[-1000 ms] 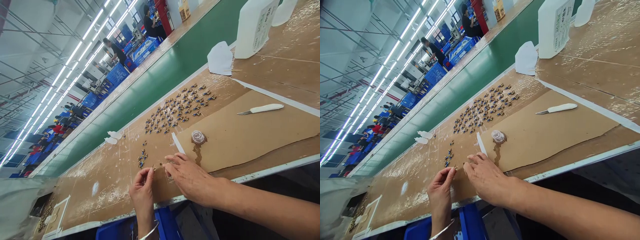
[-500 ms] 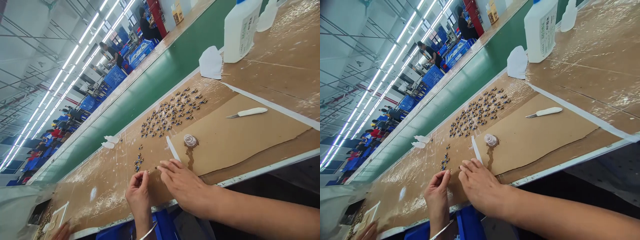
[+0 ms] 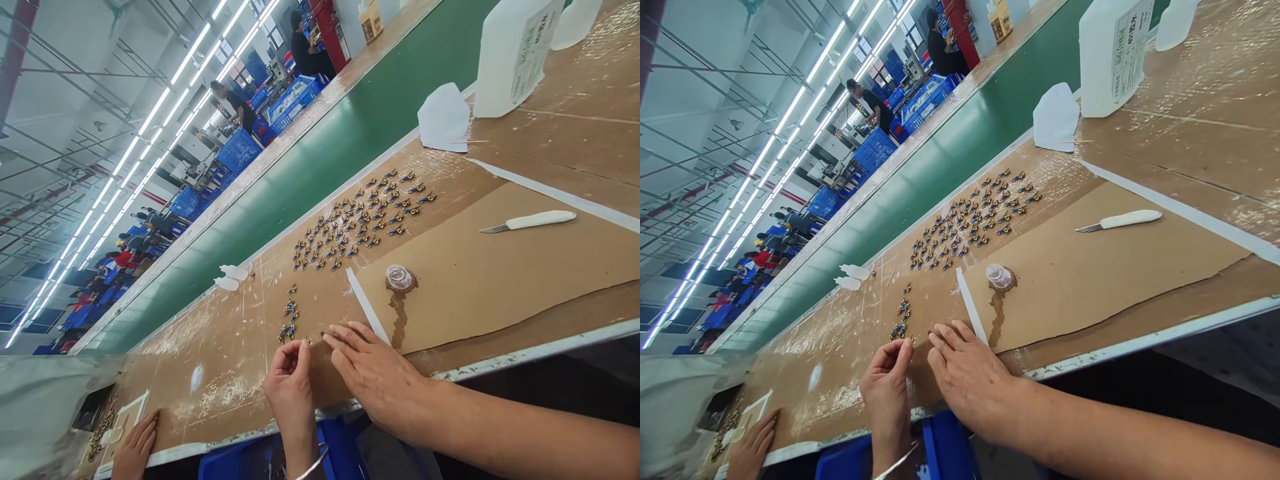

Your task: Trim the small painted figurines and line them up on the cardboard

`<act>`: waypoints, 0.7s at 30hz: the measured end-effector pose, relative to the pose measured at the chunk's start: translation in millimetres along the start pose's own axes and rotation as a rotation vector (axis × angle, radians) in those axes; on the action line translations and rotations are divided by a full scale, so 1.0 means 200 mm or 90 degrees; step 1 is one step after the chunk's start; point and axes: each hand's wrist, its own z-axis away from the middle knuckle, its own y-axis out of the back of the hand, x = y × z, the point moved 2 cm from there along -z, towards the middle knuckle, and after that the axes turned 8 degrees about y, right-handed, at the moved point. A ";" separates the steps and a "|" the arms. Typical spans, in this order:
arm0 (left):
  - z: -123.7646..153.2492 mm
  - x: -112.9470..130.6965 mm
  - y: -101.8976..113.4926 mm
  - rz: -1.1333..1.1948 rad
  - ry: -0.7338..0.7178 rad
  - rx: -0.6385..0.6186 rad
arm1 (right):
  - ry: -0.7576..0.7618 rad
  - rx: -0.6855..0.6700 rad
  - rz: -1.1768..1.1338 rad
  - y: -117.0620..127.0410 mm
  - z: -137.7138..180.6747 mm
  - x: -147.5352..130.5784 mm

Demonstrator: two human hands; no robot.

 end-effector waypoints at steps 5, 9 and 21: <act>0.23 0.17 -0.16 -0.004 -0.046 -0.089 | 0.036 0.100 -0.013 0.06 0.15 -0.04; 0.60 0.27 -0.61 -0.027 -0.069 -0.254 | 0.026 0.250 -0.078 0.18 0.40 0.01; 0.71 0.36 -0.87 -0.074 -0.050 -0.432 | -0.251 0.483 0.028 0.58 0.76 0.43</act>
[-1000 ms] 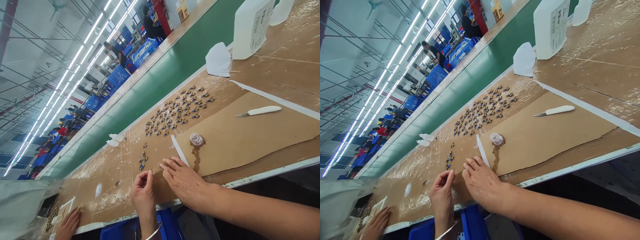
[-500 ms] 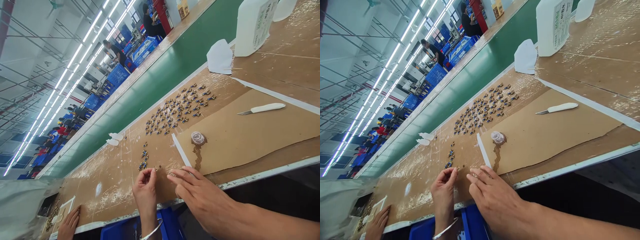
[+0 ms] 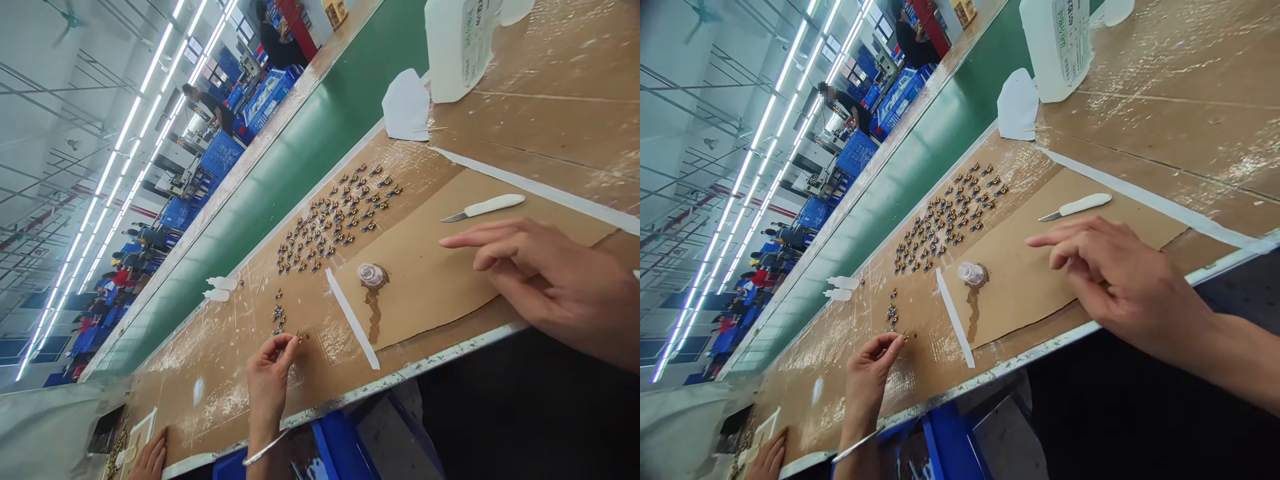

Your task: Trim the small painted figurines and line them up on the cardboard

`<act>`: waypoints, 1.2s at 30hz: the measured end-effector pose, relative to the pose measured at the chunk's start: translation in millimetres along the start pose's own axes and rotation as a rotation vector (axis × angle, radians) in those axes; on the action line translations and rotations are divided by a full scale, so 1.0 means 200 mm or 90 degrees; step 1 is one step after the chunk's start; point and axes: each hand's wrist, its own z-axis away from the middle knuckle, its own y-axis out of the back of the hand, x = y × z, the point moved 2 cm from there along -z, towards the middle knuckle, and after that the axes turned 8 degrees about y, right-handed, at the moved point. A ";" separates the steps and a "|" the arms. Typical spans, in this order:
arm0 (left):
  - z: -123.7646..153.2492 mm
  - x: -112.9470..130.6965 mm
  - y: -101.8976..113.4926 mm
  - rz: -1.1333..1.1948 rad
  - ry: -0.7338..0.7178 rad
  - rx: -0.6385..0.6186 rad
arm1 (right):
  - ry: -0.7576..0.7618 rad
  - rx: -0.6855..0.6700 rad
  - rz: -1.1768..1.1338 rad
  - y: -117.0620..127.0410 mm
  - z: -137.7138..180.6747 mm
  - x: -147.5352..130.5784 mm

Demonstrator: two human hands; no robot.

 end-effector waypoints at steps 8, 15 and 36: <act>0.00 -0.06 0.01 0.056 -0.009 0.052 | 0.224 -0.265 -0.097 -0.50 0.08 -0.50; 0.07 -0.08 0.19 0.110 -0.020 0.147 | 0.251 -0.454 -0.053 -0.86 0.02 -0.64; 0.02 -0.03 -0.08 0.076 -0.008 0.005 | 0.259 -0.196 -0.103 -0.39 0.09 -0.45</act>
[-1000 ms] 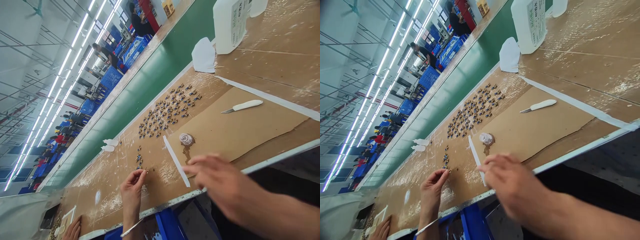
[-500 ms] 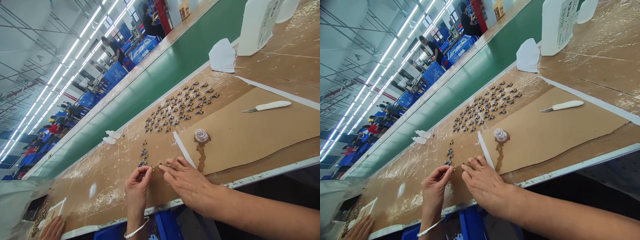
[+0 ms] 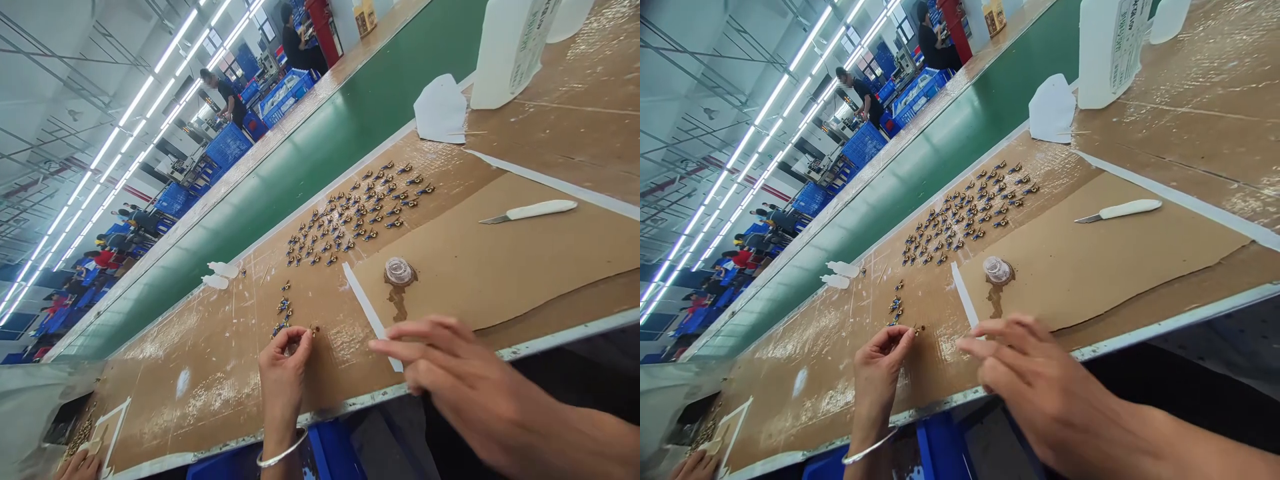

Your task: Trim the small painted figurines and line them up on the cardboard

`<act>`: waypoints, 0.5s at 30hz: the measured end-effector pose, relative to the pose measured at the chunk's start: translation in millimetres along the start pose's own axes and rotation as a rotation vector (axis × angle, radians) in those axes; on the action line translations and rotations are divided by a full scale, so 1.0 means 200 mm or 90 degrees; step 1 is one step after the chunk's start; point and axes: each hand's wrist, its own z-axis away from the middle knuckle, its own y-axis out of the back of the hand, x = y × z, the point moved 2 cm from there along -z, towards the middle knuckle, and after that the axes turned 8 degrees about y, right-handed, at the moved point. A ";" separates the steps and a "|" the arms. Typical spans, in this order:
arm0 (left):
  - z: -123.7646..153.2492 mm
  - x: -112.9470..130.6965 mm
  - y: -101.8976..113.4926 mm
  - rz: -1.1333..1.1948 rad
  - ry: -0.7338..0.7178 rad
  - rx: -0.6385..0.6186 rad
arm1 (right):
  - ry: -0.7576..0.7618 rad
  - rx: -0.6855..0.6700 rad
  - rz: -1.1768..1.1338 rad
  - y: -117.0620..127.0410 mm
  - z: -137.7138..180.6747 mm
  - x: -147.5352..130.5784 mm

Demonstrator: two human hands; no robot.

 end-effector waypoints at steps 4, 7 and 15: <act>-0.01 0.01 -0.02 -0.021 0.010 0.009 | -0.051 0.088 0.101 0.26 0.13 0.18; -0.02 0.02 -0.02 -0.046 0.015 0.012 | -0.113 0.162 0.172 0.39 0.18 0.32; -0.03 0.03 -0.01 -0.110 0.025 0.025 | -0.175 0.203 0.201 0.43 0.18 0.41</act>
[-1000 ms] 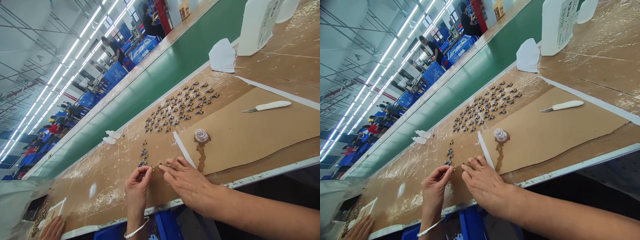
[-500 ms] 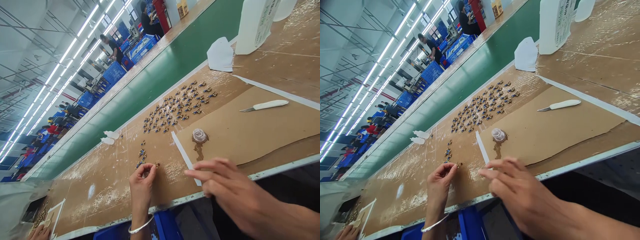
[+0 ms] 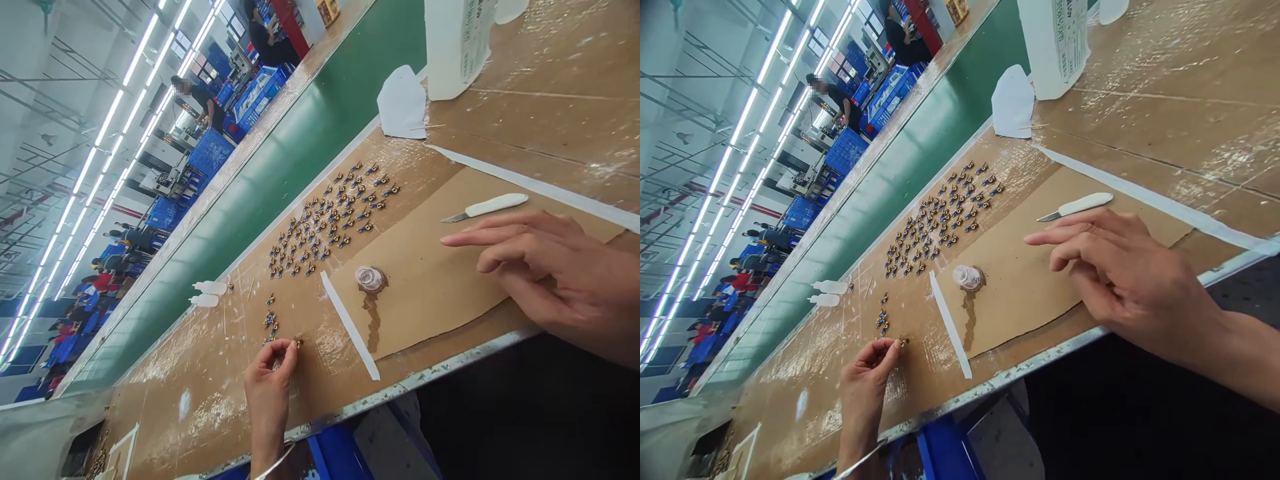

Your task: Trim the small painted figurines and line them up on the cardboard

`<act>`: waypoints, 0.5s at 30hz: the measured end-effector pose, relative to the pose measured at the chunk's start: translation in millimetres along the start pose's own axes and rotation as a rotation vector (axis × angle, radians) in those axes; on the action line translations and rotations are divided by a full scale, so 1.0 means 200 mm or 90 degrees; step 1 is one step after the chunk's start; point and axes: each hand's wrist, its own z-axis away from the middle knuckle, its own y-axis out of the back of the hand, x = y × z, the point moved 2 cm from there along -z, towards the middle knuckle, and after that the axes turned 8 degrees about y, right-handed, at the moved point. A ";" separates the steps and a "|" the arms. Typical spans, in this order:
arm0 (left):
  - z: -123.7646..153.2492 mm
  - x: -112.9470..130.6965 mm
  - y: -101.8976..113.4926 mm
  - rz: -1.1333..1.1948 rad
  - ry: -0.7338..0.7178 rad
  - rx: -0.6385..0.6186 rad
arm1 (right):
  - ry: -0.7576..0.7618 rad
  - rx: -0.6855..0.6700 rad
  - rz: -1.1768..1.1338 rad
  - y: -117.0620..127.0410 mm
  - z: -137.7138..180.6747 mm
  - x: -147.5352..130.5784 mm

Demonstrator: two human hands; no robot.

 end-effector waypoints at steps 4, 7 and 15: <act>0.00 0.00 0.00 -0.016 0.001 -0.008 | 0.007 -0.002 0.000 0.01 0.00 -0.01; 0.00 -0.01 0.00 -0.026 0.003 -0.009 | 0.006 -0.003 0.004 0.01 -0.01 -0.01; -0.02 -0.03 0.01 -0.041 -0.003 -0.010 | -0.002 0.001 -0.005 0.01 -0.01 0.00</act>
